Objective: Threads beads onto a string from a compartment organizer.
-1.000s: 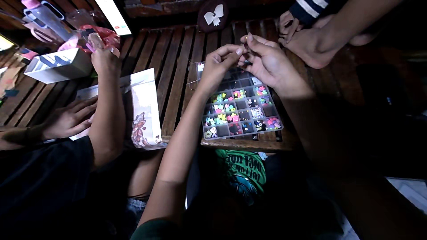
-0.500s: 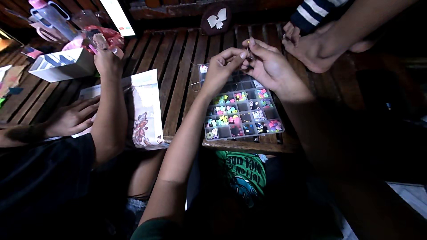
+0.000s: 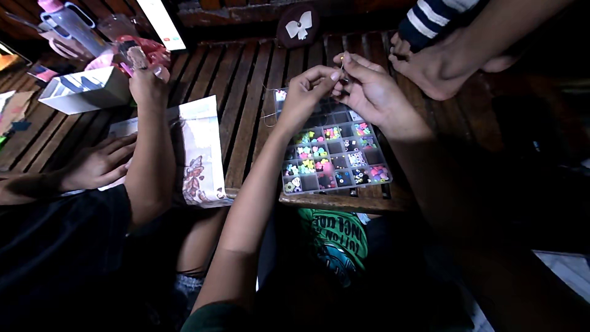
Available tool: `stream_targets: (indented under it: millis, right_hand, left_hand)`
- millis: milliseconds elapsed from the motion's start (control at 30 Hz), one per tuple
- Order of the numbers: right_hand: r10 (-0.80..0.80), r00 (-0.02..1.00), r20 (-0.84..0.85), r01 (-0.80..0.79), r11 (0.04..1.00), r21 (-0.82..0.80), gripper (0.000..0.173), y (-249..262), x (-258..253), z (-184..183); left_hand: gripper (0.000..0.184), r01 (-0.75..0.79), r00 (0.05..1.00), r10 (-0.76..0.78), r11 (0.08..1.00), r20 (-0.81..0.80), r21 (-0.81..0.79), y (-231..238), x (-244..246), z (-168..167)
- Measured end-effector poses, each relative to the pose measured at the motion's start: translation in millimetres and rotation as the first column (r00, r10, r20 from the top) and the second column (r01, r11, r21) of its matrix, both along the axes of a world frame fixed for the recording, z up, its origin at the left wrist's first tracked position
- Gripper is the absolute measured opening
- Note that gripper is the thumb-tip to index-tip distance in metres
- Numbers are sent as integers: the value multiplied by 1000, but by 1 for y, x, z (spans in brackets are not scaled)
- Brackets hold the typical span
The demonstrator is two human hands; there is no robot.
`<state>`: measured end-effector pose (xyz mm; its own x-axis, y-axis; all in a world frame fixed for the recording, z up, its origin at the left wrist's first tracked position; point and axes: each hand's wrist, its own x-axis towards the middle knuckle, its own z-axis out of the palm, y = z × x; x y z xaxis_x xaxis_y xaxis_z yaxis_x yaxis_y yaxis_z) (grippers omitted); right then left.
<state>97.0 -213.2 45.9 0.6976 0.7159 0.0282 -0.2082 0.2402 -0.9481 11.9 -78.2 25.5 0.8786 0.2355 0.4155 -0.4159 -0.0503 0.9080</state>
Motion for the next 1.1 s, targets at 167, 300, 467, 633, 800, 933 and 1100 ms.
stream_targets:
  millis: [167,300,467,633,800,933,1100]
  right_hand:
    - [0,1000,-4,0,1000,2,20,1,0,0]
    - [5,1000,7,-5,1000,2,21,0,0,-1]
    - [1,1000,-4,-1,1000,-2,21,0,1,-1]
    - [-4,1000,1,4,1000,-4,20,0,0,0]
    - [8,1000,22,-8,1000,-6,20,0,0,0]
    - [12,998,62,-12,1000,9,20,-1,-1,1]
    - [-9,992,124,9,1000,-1,22,-1,-2,3]
  left_hand:
    - [11,-8,1000,8,1000,-17,5,0,-1,2]
    - [11,-3,1000,3,1000,-15,-1,-1,-2,2]
    - [11,-4,1000,4,1000,-13,-12,-1,-2,1]
    - [11,3,1000,-4,1000,-16,-24,-1,-2,2]
    - [11,-12,1000,11,999,-22,-31,-2,-1,2]
    - [12,4,1000,-6,996,-28,-94,-3,1,0]
    - [13,14,1000,-17,990,-19,-139,-3,2,-1]
